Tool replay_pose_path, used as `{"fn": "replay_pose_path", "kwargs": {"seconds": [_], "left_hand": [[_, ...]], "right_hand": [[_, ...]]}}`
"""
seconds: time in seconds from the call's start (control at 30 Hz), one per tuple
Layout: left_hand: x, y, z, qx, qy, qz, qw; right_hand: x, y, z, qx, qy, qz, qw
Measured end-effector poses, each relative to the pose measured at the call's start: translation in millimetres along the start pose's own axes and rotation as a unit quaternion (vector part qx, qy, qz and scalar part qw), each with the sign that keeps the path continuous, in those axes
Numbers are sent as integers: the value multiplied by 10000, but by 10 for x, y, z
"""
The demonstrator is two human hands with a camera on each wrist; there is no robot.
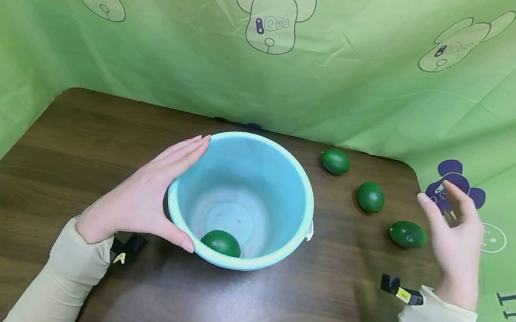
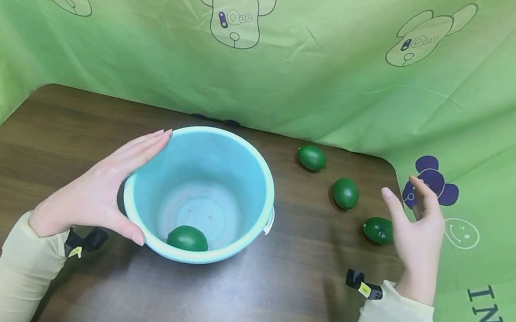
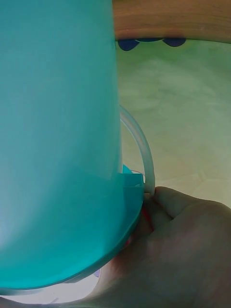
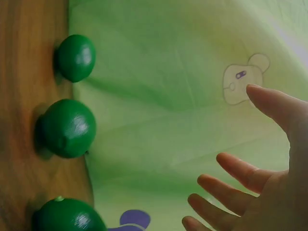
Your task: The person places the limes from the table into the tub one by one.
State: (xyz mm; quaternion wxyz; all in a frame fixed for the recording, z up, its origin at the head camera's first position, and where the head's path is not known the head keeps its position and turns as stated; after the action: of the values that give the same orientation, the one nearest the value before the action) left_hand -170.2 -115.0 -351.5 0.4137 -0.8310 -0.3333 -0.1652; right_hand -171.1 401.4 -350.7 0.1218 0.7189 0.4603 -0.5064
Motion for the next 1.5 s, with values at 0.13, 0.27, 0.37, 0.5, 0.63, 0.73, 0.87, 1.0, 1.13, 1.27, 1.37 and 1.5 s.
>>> {"fn": "replay_pose_path", "kwargs": {"seconds": [0.13, 0.27, 0.37, 0.5, 0.63, 0.73, 0.87, 1.0, 1.13, 1.27, 1.37, 1.5], "left_hand": [[-1, 3, 2, -1, -19, 23, 10000], [-2, 1, 2, 7, -28, 52, 10000], [-4, 1, 2, 11, -35, 45, 10000], [-8, 1, 5, 5, -47, 20, 10000], [-8, 1, 7, 2, -47, 20, 10000], [-7, 0, 6, 6, -35, 22, 10000], [-3, -3, 4, 14, -25, 25, 10000], [-1, -2, 1, 13, -33, 18, 10000], [0, 0, -2, -2, -16, 5, 10000], [6, 0, -8, -1, 26, -1, 10000], [5, 0, -10, 2, 40, -6, 10000], [-1, 0, -6, -11, 34, -36, 10000]], "right_hand": [[147, 6, 22, -442, 465, 6, 9979], [273, 17, 59, -936, 815, 58, 9923], [355, 22, 76, -1197, 932, 156, 9883], [450, 22, 87, -1560, 1180, 207, 9805], [559, 26, 125, -2021, 1411, 207, 9689], [643, 24, 158, -2236, 1584, 153, 9616], [727, 13, 189, -2308, 1777, 6, 9566], [778, 14, 216, -2261, 1873, -49, 9559], [825, 4, 240, -2194, 1945, -189, 9559], [868, -12, 254, -2109, 1969, -375, 9567], [900, -27, 259, -2043, 1969, -446, 9579], [938, -46, 254, -1970, 1983, -458, 9590]]}}
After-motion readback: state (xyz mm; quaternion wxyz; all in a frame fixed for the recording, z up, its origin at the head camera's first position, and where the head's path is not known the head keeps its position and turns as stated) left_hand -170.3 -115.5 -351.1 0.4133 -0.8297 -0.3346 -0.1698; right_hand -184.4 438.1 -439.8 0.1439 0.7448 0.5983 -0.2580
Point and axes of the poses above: each hand's wrist, its own y-axis away from the middle knuckle, its own z-axis out of the palm, x = y × z, the point moved 5 cm from there along -y, towards the middle knuckle, and after that the axes turned 11 degrees about x, right-handed, at the moved point
